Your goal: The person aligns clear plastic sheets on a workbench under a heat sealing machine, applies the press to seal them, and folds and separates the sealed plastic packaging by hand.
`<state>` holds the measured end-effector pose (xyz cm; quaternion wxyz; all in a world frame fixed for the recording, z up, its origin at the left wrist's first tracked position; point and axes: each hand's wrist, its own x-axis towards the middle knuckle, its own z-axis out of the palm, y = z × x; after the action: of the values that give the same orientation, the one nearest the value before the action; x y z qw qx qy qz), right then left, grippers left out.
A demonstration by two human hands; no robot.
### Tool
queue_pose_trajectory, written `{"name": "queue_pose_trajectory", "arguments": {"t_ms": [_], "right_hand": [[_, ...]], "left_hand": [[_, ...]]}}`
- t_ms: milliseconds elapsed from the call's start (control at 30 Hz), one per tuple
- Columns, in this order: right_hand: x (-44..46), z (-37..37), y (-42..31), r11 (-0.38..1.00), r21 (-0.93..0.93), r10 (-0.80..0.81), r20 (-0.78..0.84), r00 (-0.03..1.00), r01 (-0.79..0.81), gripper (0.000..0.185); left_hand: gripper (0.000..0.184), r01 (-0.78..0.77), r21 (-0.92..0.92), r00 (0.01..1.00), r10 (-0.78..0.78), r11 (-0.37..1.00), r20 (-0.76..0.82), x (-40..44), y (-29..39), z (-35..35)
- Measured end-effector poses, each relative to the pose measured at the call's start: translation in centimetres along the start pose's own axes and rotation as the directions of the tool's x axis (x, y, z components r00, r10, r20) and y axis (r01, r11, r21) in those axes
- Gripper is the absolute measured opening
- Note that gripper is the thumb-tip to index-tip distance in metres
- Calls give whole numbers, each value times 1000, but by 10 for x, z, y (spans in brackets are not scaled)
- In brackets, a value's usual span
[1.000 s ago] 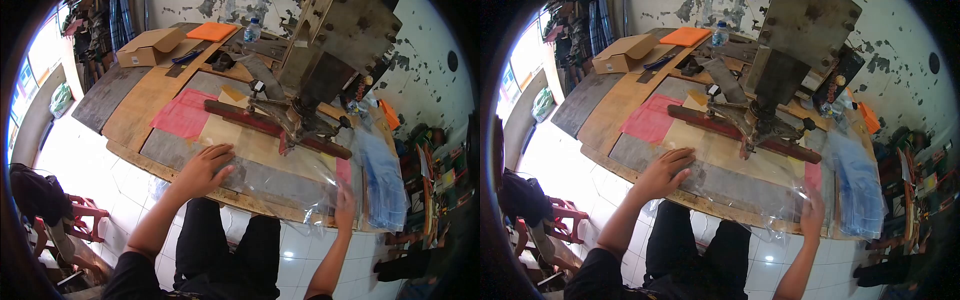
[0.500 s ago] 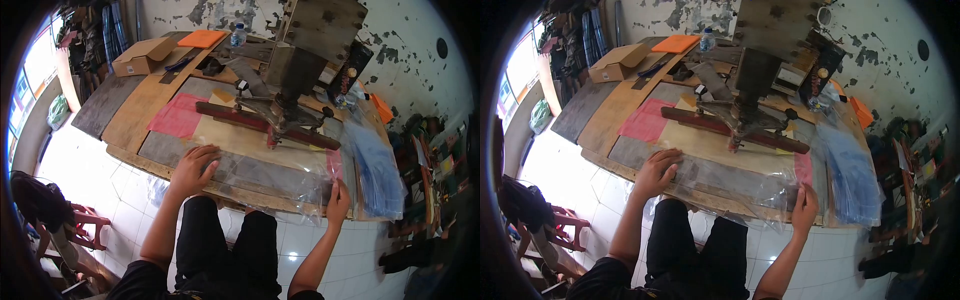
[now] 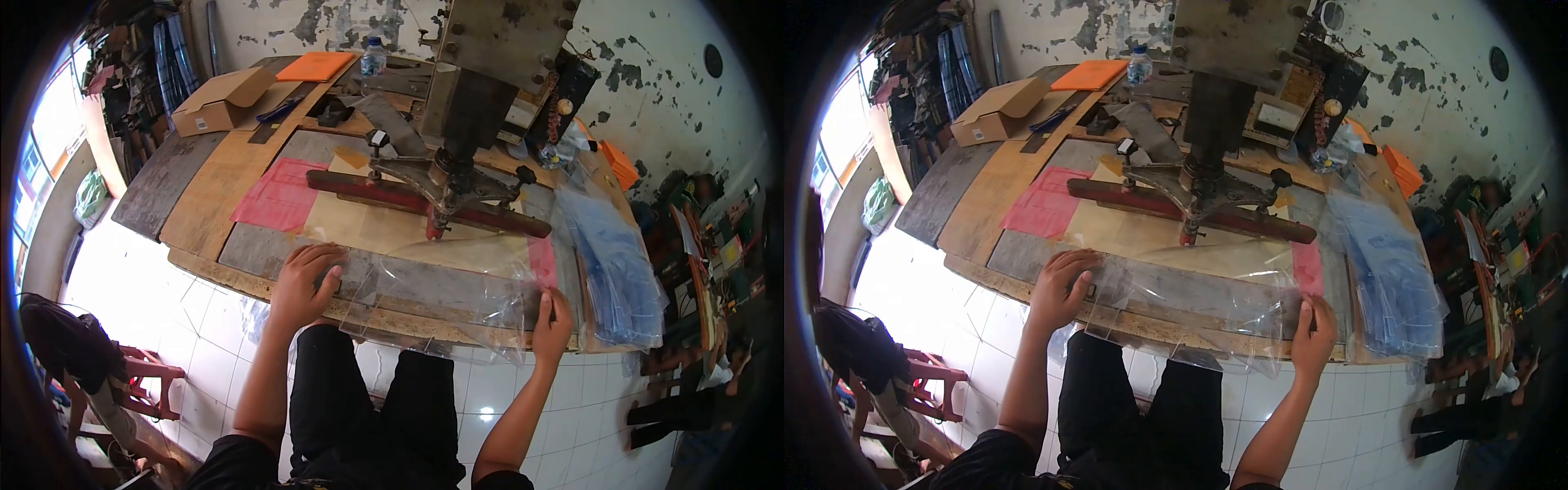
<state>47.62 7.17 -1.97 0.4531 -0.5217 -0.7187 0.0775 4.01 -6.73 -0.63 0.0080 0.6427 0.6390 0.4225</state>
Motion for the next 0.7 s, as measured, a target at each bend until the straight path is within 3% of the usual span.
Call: {"name": "queue_pose_trajectory", "arguments": {"t_ms": [700], "right_hand": [[0,0,1,999,-35,-13,-11,1000,13,27]], "left_hand": [[23,7,1,1000,-7,1000,-3,2,3,-2]]}}
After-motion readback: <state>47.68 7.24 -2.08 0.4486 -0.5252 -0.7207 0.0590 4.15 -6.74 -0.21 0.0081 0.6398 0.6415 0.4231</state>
